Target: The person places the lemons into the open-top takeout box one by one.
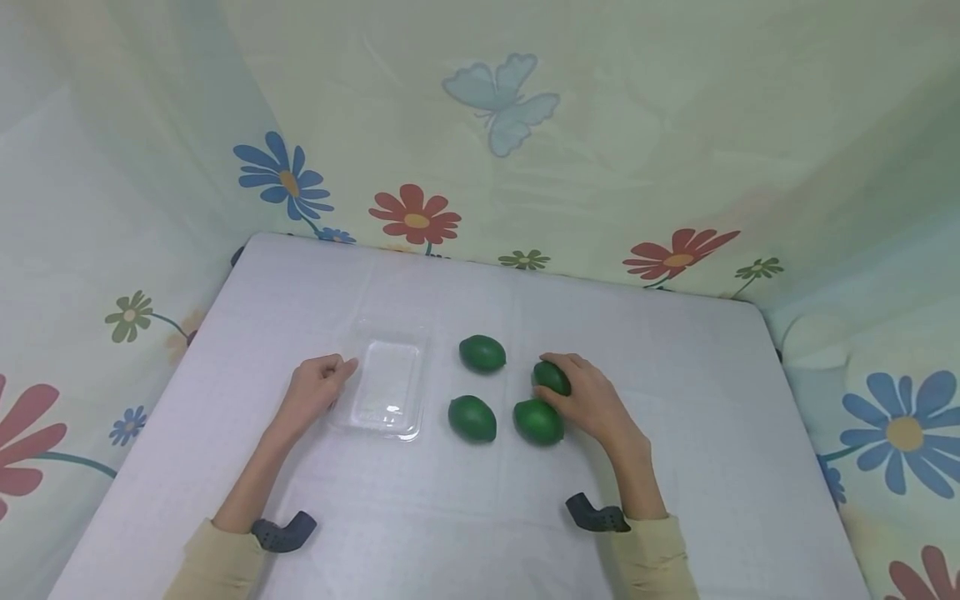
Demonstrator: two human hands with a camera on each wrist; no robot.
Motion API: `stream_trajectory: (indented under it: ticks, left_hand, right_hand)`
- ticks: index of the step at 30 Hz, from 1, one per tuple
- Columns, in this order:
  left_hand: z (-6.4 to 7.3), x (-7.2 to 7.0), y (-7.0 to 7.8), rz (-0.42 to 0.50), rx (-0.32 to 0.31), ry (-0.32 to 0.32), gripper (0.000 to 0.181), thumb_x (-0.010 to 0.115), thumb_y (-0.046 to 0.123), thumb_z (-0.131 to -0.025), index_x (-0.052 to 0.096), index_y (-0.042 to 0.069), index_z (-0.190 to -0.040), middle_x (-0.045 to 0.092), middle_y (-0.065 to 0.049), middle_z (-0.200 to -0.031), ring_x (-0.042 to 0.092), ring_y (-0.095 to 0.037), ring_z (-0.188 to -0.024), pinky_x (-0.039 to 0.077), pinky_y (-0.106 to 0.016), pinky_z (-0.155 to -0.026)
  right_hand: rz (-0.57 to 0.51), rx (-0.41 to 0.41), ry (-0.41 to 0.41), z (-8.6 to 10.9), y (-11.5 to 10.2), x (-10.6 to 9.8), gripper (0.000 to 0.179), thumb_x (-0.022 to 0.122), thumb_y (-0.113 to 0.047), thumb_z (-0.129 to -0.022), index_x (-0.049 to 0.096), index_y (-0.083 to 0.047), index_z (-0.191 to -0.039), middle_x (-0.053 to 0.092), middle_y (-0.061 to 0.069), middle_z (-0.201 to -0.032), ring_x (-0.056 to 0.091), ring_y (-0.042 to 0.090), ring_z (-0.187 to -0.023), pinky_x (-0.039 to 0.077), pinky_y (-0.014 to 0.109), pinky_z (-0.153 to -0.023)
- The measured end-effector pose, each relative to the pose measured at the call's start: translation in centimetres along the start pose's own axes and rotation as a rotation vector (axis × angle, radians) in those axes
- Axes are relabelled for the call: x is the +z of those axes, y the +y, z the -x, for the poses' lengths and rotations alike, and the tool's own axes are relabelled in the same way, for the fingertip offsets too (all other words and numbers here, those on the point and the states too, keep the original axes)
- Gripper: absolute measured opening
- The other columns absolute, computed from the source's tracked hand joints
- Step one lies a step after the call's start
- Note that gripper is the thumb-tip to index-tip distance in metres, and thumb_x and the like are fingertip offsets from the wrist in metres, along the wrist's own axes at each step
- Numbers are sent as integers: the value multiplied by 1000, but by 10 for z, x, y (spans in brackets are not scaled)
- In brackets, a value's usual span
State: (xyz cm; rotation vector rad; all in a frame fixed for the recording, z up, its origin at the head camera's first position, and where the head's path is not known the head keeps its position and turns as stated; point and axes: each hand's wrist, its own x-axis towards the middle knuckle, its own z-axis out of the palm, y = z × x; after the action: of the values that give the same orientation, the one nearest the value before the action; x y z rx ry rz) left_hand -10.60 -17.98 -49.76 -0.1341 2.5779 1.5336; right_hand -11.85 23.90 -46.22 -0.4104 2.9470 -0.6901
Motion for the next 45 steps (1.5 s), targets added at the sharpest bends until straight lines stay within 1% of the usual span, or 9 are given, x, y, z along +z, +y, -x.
stream_trajectory:
  ticks: [4, 9, 12, 17, 21, 27, 31, 37, 45]
  left_hand:
    - [0, 1, -1, 2, 0, 5, 46, 59, 35, -105, 46, 10, -68, 40, 7, -48, 35, -14, -48, 31, -26, -49]
    - [0, 0, -2, -4, -6, 3, 47, 59, 37, -105, 46, 10, -68, 40, 6, -49, 37, -14, -49, 32, -27, -50]
    - [0, 0, -2, -8, -7, 2, 47, 58, 37, -105, 46, 10, -68, 41, 6, -49, 37, -14, -49, 33, -26, -49]
    - [-2, 0, -3, -7, 1, 6, 46, 58, 36, -105, 47, 10, -68, 40, 5, -50, 36, -14, -48, 32, -26, -49]
    - [-2, 0, -2, 6, 7, 9, 46, 59, 35, -105, 47, 11, -68, 40, 5, -50, 35, -14, -48, 31, -25, -49]
    - [-1, 0, -2, 10, -1, 3, 46, 59, 35, -105, 47, 10, -67, 39, 5, -50, 35, -13, -48, 31, -25, -49]
    - [-1, 0, -3, 16, -4, 4, 46, 58, 34, -105, 47, 11, -67, 40, 5, -50, 35, -13, -48, 31, -25, -48]
    - [-1, 1, -4, 7, -30, 5, 46, 58, 36, -105, 47, 11, -68, 40, 6, -50, 37, -14, -49, 33, -25, -49]
    - [0, 1, -1, 7, -30, 6, 47, 58, 38, -105, 48, 10, -68, 41, 6, -50, 38, -13, -49, 33, -26, -49]
  right_hand:
    - [1, -13, 54, 6, -5, -2, 52, 76, -30, -94, 59, -10, -139, 63, 17, -133, 62, 38, -119, 52, 57, -96]
    - [6, -68, 119, 17, -20, -9, 52, 79, -27, -92, 60, -10, -138, 62, 17, -132, 62, 37, -119, 54, 55, -96]
    - [18, -131, 176, 25, -30, -13, 54, 83, -24, -89, 61, -10, -136, 62, 18, -131, 64, 37, -117, 56, 53, -93]
    - [48, -270, 288, 37, -48, -18, 56, 88, -21, -83, 64, -8, -132, 64, 18, -127, 66, 35, -112, 60, 47, -85]
    - [50, -353, 340, 43, -63, -23, 56, 89, -19, -81, 65, -8, -130, 64, 14, -126, 66, 31, -112, 61, 44, -82]
    - [53, -414, 330, 49, -86, -30, 58, 89, -18, -81, 64, -10, -133, 62, 11, -129, 64, 27, -114, 61, 43, -84]
    - [39, -466, 317, 46, -99, -32, 59, 88, -18, -82, 63, -10, -134, 62, 11, -130, 63, 27, -116, 60, 42, -86]
    - [36, -517, 300, 35, -116, -30, 58, 88, -23, -83, 64, -10, -133, 63, 10, -129, 63, 25, -119, 59, 37, -90]
    - [50, -601, 279, 16, -144, -24, 52, 86, -25, -86, 64, -12, -132, 63, 10, -128, 65, 25, -114, 61, 36, -84]
